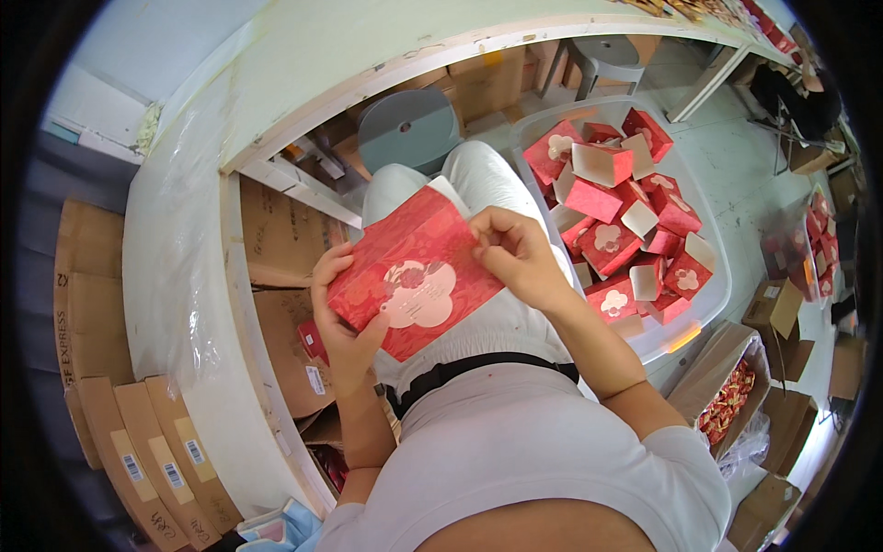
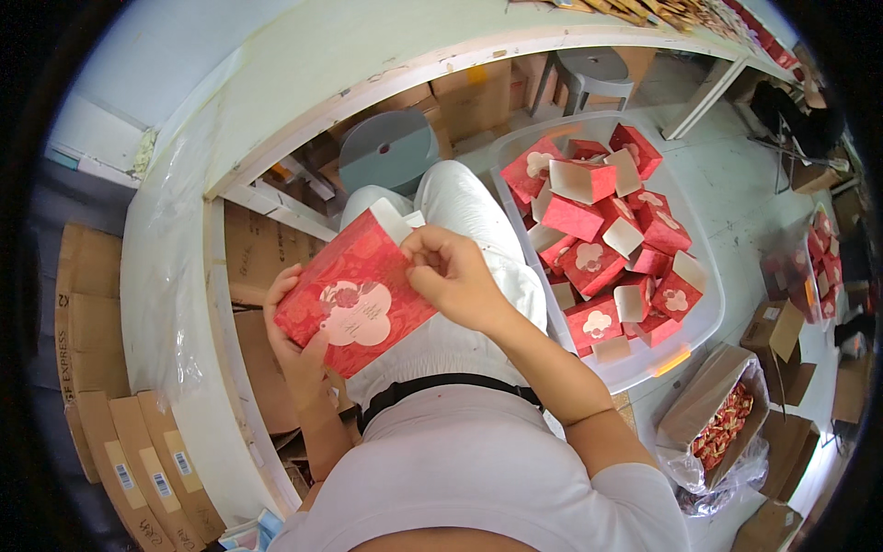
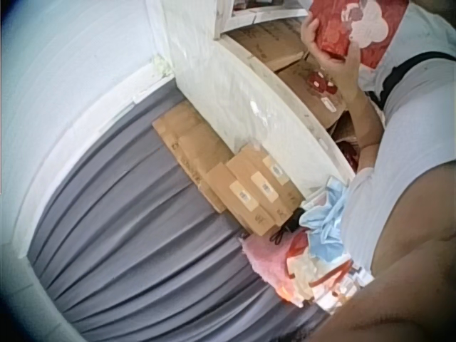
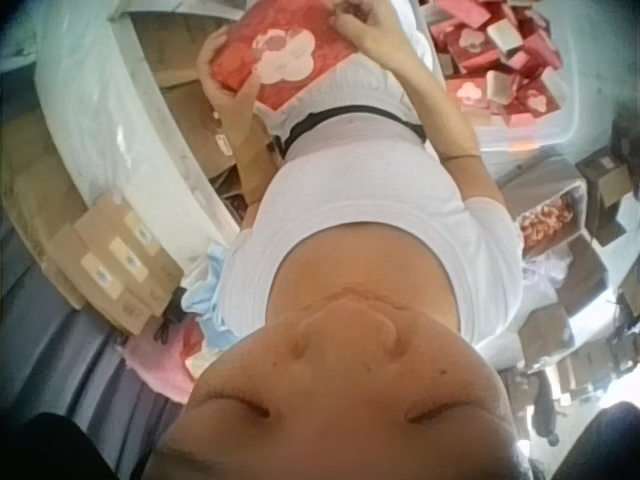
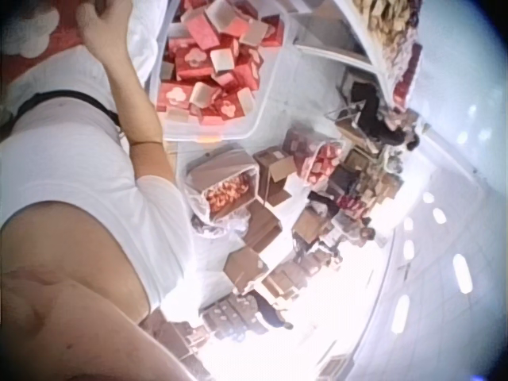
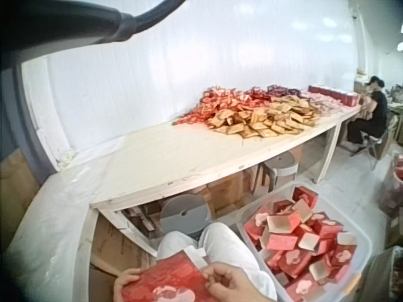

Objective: The person folds and assembles red gift boxes by hand, using their fingers to tuck in flaps and shape the cardboard.

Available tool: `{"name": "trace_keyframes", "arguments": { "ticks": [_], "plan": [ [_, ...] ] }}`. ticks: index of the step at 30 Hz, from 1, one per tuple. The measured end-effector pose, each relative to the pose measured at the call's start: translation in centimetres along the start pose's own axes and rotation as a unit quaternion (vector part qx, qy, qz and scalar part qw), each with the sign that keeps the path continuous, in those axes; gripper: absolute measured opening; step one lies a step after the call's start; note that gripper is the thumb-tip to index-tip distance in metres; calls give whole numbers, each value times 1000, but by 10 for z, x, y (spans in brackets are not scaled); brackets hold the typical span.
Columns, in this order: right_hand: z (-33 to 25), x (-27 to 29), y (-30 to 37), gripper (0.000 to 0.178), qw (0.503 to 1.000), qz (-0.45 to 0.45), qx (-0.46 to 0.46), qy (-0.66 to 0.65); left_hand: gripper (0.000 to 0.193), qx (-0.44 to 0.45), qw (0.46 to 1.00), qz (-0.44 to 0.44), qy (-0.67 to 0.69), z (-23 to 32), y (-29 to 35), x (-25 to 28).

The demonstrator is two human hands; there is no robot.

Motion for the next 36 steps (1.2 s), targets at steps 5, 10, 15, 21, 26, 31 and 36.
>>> {"name": "trace_keyframes", "arguments": {
  "ticks": [5,10,15,21,26,31,36],
  "plan": [
    [-9,-2,-1,7,986,-40,36,159,62,9,1000,17,19,-2,-1,2],
    [-29,8,-1,14,990,12,107,86,63,34,989,40,141,-5,-1,3],
    [-31,7,1,17,982,49,138,120,73,84,956,69,274,-11,8,3],
    [-20,-13,6,23,994,16,76,71,73,20,968,9,251,-10,5,-1],
    [-14,-9,8,16,996,29,57,66,74,17,972,1,234,-10,6,-3],
    [-21,-9,8,14,990,46,101,85,75,-21,977,-21,213,-14,7,2],
    [-23,-9,8,11,983,54,122,122,74,-34,977,-35,207,-10,10,1]
  ]
}}
Point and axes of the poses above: each hand's wrist, its own y-axis away from the middle knuckle, its own x-axis out of the back of the hand, z = x × y, the point moved 8 cm from there along -y, towards the middle knuckle, and after that the axes turned 8 degrees about -y, right-handed, at the moved point
